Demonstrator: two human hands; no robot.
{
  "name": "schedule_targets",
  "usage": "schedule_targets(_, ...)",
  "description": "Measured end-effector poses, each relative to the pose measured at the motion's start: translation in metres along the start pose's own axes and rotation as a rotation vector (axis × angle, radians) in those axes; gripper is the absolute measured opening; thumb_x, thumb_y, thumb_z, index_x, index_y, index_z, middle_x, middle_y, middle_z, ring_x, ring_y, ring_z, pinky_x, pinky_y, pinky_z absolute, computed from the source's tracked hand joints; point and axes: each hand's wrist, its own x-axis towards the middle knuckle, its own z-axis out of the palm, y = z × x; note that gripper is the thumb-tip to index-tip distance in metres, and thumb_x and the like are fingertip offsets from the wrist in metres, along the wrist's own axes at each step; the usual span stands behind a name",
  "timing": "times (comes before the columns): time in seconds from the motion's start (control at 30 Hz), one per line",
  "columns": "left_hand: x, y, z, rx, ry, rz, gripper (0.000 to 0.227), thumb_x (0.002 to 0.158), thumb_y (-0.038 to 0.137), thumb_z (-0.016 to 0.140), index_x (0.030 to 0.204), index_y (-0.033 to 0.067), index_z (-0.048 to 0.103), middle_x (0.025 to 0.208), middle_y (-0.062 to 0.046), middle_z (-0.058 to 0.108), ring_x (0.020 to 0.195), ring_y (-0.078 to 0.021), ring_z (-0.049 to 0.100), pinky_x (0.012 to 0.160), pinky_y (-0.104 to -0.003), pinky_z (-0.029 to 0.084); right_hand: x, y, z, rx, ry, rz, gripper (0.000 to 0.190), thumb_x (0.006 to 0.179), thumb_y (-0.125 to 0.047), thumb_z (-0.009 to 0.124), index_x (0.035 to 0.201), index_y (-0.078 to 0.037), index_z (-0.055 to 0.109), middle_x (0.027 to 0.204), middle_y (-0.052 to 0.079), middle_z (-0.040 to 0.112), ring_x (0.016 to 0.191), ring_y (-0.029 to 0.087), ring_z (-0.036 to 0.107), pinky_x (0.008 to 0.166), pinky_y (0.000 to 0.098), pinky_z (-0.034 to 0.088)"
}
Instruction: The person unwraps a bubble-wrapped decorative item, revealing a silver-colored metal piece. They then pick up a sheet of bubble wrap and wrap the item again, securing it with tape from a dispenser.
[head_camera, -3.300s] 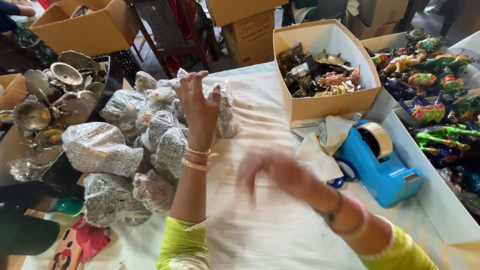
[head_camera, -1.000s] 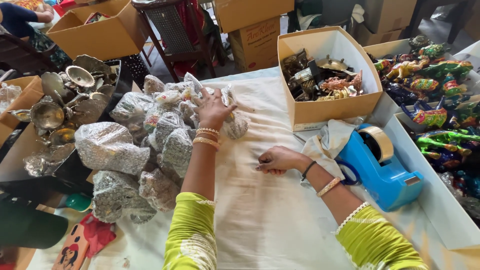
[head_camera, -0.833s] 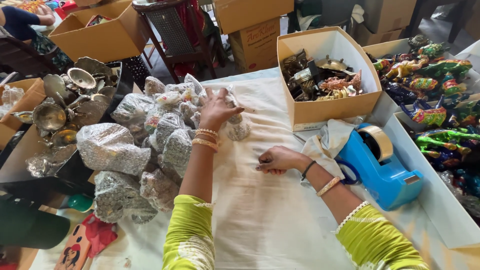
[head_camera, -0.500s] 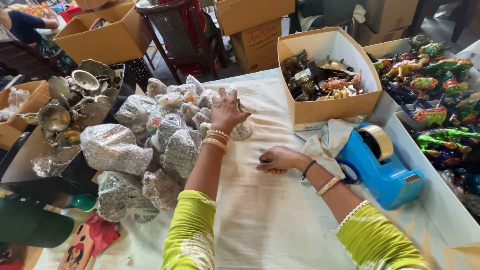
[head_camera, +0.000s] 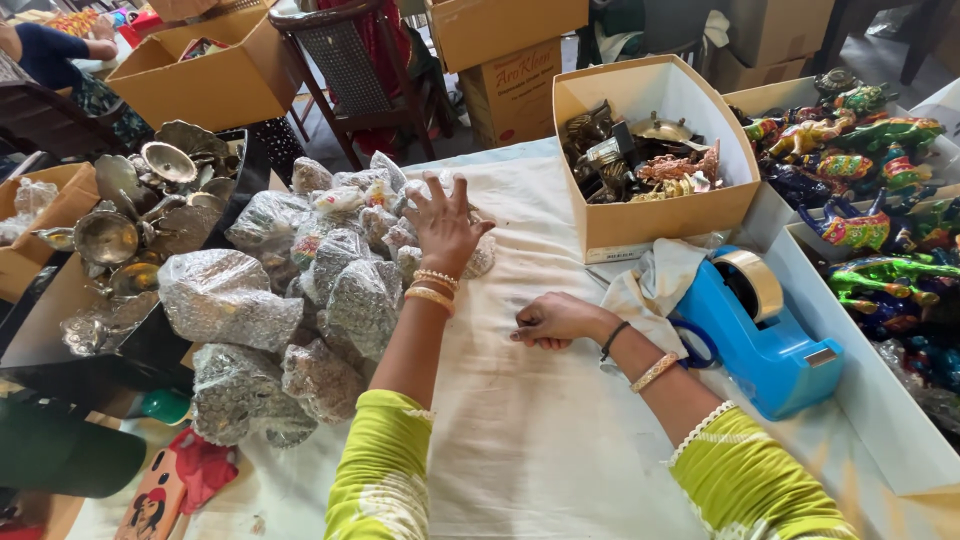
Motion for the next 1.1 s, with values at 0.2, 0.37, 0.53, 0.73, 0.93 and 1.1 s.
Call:
schedule_targets(0.2, -0.027, 0.004, 0.03, 0.033, 0.426, 0.435, 0.056, 0.088, 0.043, 0.074, 0.13, 0.011, 0.056, 0.148, -0.022, 0.041, 0.138, -0.0439, 0.039, 0.11, -0.06, 0.037, -0.003, -0.003, -0.001, -0.024, 0.009, 0.005, 0.043, 0.091, -0.045, 0.072, 0.074, -0.005, 0.067, 0.06, 0.002, 0.061, 0.051, 0.011, 0.056, 0.047, 0.0283, 0.049)
schedule_targets(0.37, -0.087, 0.002, 0.066, -0.053, 0.251, 0.748, 0.027, 0.099, 0.024, 0.065, 0.12, 0.0085, 0.063, 0.14, -0.021, 0.052, 0.139, -0.0374, 0.043, 0.118, -0.051, 0.037, 0.006, 0.008, 0.001, -0.05, 0.01, -0.009, 0.044, 0.091, -0.045, 0.072, 0.073, -0.005, 0.067, 0.061, 0.001, 0.063, 0.051, 0.011, 0.059, 0.047, 0.0281, 0.05)
schedule_targets(0.53, -0.127, -0.013, 0.082, -0.293, -0.055, 0.639, 0.037, 0.101, 0.028, 0.052, 0.131, 0.0076, 0.058, 0.146, -0.018, 0.05, 0.144, -0.0346, 0.041, 0.114, -0.048, 0.037, 0.016, 0.027, 0.001, 0.005, -0.026, -0.044, 0.033, 0.091, -0.035, 0.071, 0.075, -0.006, 0.07, 0.061, 0.001, 0.065, 0.052, 0.009, 0.061, 0.047, 0.0272, 0.051)
schedule_targets(0.73, -0.143, -0.001, 0.079, -0.34, -0.293, 0.501, 0.076, 0.105, 0.055, 0.022, 0.161, 0.0051, 0.014, 0.168, -0.022, 0.01, 0.155, -0.0363, 0.003, 0.123, -0.052, 0.0, 0.026, 0.043, -0.008, 0.084, -0.078, -0.058, 0.046, 0.098, -0.047, 0.062, 0.078, -0.006, 0.065, 0.062, 0.0, 0.061, 0.052, 0.009, 0.057, 0.048, 0.0262, 0.049)
schedule_targets(0.93, -0.177, 0.021, 0.078, -0.445, -0.357, 0.728, 0.101, 0.098, 0.073, 0.031, 0.162, -0.0021, 0.01, 0.168, -0.03, 0.006, 0.158, -0.0411, 0.0, 0.126, -0.05, -0.001, 0.013, 0.034, -0.013, 0.453, 0.072, -0.013, 0.09, 0.089, -0.081, 0.011, 0.077, -0.008, 0.064, 0.06, 0.002, 0.062, 0.048, 0.011, 0.059, 0.046, 0.0243, 0.048)
schedule_targets(1.1, -0.21, 0.031, 0.07, -0.622, -0.324, 1.037, 0.104, 0.092, 0.076, 0.049, 0.166, 0.007, 0.024, 0.171, -0.031, 0.013, 0.161, -0.0466, 0.008, 0.13, -0.053, 0.008, 0.021, 0.041, -0.014, 0.656, 0.109, 0.014, 0.086, 0.086, -0.085, 0.013, 0.081, -0.011, 0.058, 0.06, 0.001, 0.057, 0.048, 0.012, 0.057, 0.043, 0.0244, 0.041)
